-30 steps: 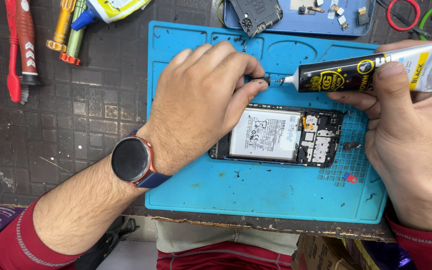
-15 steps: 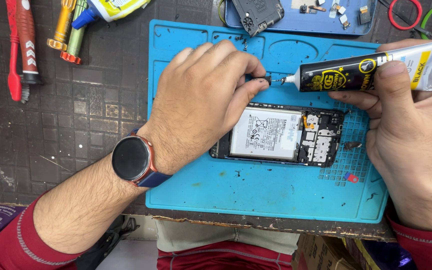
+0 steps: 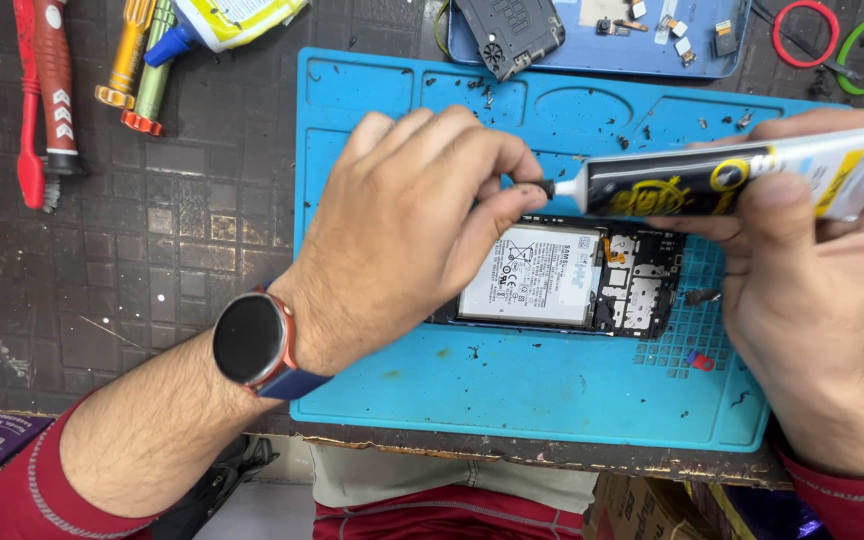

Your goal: The person repairs a disassembled smartphone on a blue silicone mat. They apply adhesive from a tube along the phone frame, press the battery and components into place, then use tweezers and a metal pry tool to adjust and press the frame edges together.

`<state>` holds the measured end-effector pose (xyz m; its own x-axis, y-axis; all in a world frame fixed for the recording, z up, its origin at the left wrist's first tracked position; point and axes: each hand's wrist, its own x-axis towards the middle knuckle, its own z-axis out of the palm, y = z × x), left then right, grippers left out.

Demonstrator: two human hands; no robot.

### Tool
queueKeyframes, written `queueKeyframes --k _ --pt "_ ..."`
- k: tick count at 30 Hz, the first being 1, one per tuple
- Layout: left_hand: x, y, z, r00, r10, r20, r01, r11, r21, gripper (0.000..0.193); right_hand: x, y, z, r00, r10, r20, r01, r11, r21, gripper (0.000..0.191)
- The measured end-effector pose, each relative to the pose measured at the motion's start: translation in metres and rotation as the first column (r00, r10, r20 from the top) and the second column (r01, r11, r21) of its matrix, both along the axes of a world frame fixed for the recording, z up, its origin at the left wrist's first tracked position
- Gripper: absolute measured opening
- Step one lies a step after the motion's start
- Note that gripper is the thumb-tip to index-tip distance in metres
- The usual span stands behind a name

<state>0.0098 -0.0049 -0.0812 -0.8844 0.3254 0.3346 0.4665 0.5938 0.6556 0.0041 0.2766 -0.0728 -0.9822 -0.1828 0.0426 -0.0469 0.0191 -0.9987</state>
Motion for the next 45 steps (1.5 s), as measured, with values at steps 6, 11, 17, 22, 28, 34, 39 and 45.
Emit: queueKeyframes --k 6,11,17,22,28,34,39,45 --pt "0.001 0.0 0.003 0.998 -0.014 -0.055 0.015 1.0 0.017 0.014 0.005 -0.007 0.007 0.996 0.036 -0.084 -0.029 0.996 0.089 0.048" --pt "0.0 -0.001 0.005 0.995 -0.041 -0.093 0.041 0.999 -0.004 0.017 0.006 -0.002 0.002 0.98 0.074 -0.183 -0.044 0.986 0.162 0.044" --pt "0.003 -0.005 0.015 0.997 -0.037 -0.069 0.041 0.998 0.051 0.027 -0.001 0.021 0.001 1.0 -0.019 -0.001 0.019 0.998 -0.063 0.041" --pt "0.004 -0.013 0.019 0.993 -0.018 -0.119 0.026 0.998 0.062 0.027 -0.038 0.059 -0.011 0.945 -0.25 0.208 0.31 0.887 -0.343 0.033" --pt "0.006 -0.014 0.022 0.984 -0.101 -0.148 0.108 0.993 0.042 0.024 -0.063 0.094 -0.019 0.909 -0.386 0.16 0.412 0.89 -0.196 0.029" --pt "0.008 -0.009 0.022 0.971 -0.198 -0.138 0.2 0.98 0.004 0.021 -0.063 0.109 -0.025 0.887 -0.456 0.071 0.458 0.889 -0.01 0.026" --pt "0.007 -0.009 0.022 0.962 -0.239 -0.131 0.242 0.97 0.008 0.019 -0.054 0.105 -0.021 0.897 -0.439 -0.052 0.441 0.881 0.17 0.024" --pt "0.007 -0.004 0.018 0.932 -0.334 -0.141 0.338 0.941 0.002 0.024 -0.025 0.083 -0.002 0.917 -0.204 -0.342 0.352 0.815 0.459 0.024"
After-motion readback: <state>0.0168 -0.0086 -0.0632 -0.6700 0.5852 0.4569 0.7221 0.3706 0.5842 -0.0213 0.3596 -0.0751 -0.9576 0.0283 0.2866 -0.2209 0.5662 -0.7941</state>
